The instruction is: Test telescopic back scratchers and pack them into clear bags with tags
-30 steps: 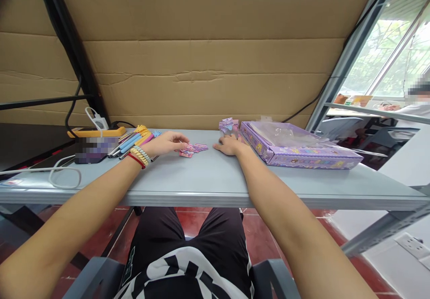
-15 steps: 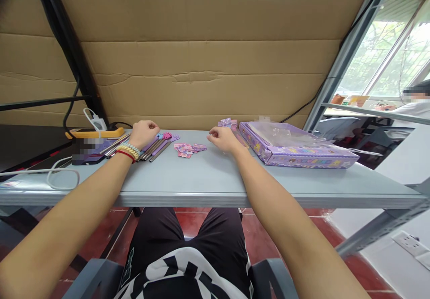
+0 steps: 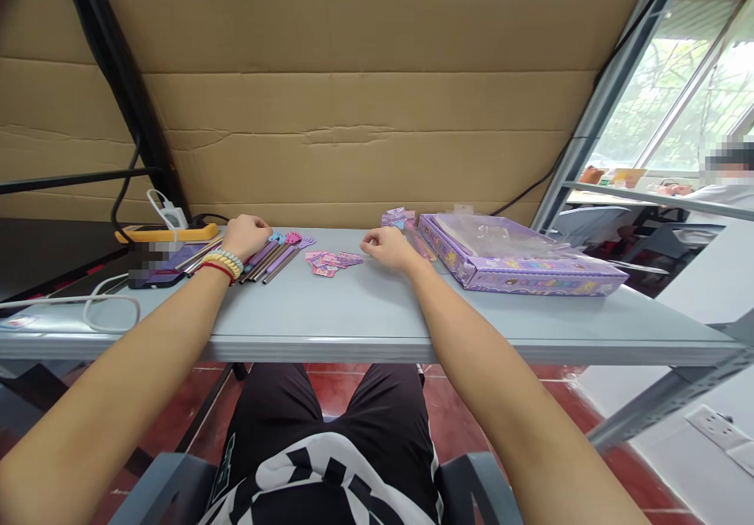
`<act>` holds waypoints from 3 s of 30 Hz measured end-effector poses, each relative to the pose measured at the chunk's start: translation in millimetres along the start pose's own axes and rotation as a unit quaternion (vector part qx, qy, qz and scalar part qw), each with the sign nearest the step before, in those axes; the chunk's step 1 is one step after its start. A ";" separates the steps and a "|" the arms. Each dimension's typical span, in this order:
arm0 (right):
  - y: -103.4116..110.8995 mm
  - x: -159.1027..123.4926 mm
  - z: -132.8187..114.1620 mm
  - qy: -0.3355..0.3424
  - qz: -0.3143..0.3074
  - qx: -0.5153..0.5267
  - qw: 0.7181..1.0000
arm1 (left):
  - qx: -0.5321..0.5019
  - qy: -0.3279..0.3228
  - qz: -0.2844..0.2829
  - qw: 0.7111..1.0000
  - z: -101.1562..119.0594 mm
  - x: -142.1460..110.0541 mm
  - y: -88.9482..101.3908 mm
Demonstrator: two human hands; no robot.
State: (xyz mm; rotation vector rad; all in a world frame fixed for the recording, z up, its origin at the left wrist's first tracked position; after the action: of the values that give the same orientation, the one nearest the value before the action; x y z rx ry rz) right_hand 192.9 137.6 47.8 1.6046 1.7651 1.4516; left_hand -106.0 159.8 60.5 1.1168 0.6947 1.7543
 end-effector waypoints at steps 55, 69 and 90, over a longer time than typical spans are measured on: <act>-1.2 -1.6 -4.7 0.011 -0.044 -0.004 0.999 | 0.164 0.086 -0.050 0.982 -8.7 -6.0 -2.0; -2.2 -1.4 -5.0 0.014 -0.054 -0.004 0.998 | 0.166 0.072 -0.041 0.983 -7.0 -5.6 -2.0; -2.5 -2.6 -6.5 0.007 -0.067 0.003 0.998 | 0.175 0.064 -0.071 0.980 -12.9 0.3 -6.4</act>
State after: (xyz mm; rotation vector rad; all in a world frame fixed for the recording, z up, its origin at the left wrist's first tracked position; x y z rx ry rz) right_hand 187.2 132.8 47.5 1.4528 1.8482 1.3988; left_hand -115.1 162.9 49.9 1.1596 1.1690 1.6285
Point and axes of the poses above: each hand's wrist, its own x-axis towards the middle knuckle, its own y-axis out of the back of the hand, z = x × y, the point moved 2 cm from there along x, towards the middle knuckle, and after that the axes turned 4 degrees about -z, right-handed, at the moved point
